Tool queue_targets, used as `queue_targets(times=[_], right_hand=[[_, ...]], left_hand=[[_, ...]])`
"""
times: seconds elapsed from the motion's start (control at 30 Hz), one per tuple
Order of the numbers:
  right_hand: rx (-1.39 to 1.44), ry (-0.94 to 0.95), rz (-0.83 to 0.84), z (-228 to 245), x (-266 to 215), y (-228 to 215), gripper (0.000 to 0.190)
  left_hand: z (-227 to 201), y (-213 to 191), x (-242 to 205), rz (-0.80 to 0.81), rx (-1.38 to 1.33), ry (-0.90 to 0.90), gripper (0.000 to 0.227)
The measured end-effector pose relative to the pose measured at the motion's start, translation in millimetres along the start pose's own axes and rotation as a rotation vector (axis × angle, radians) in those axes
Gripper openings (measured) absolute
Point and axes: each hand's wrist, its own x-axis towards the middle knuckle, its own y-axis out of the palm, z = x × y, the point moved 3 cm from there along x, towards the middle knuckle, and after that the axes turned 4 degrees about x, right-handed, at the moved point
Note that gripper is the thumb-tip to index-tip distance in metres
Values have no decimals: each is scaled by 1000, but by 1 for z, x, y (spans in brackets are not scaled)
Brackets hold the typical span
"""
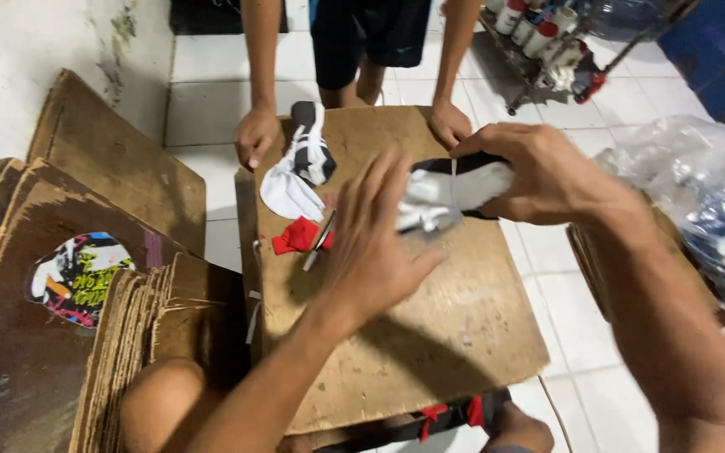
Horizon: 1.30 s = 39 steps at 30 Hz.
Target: The person sits at a low table and assembles face masks by hand. They handle white and black fabric pieces, tie the drawstrings, and use a marker to write on a red fabric strip. The person also stacks and organizes the finished masks.
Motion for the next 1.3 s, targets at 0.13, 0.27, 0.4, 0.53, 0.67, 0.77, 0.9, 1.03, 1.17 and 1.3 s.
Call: queue_targets(times=[0.13, 0.27, 0.4, 0.53, 0.67, 0.77, 0.9, 1.03, 1.17, 1.3], right_hand=[[70, -165, -122, 64, -39, -67, 70], [127, -204, -493, -7, -93, -40, 78], [585, 342, -522, -108, -141, 127, 44], [658, 762, -474, -104, -175, 215, 51], [437, 802, -439, -78, -170, 232, 53], [227, 752, -453, -82, -159, 234, 52], [74, 721, -525, -113, -162, 253, 45], [-231, 373, -729, -125, -163, 254, 28], [-285, 19, -501, -81, -141, 257, 35], [-226, 242, -594, -101, -159, 238, 25]], left_hand=[[0, 58, 37, 309, -374, -208, 90], [8, 84, 28, 210, -569, -466, 65], [104, 160, -20, 405, -411, -782, 71], [128, 157, -48, 491, -16, -800, 95], [97, 135, -82, 91, 26, -641, 59], [81, 134, -119, -46, 201, -323, 15], [75, 144, -158, 358, 315, -440, 48], [65, 142, -163, 267, 292, -356, 48], [62, 125, -152, 194, 313, -340, 47], [103, 65, -125, -2, 482, -214, 32]])
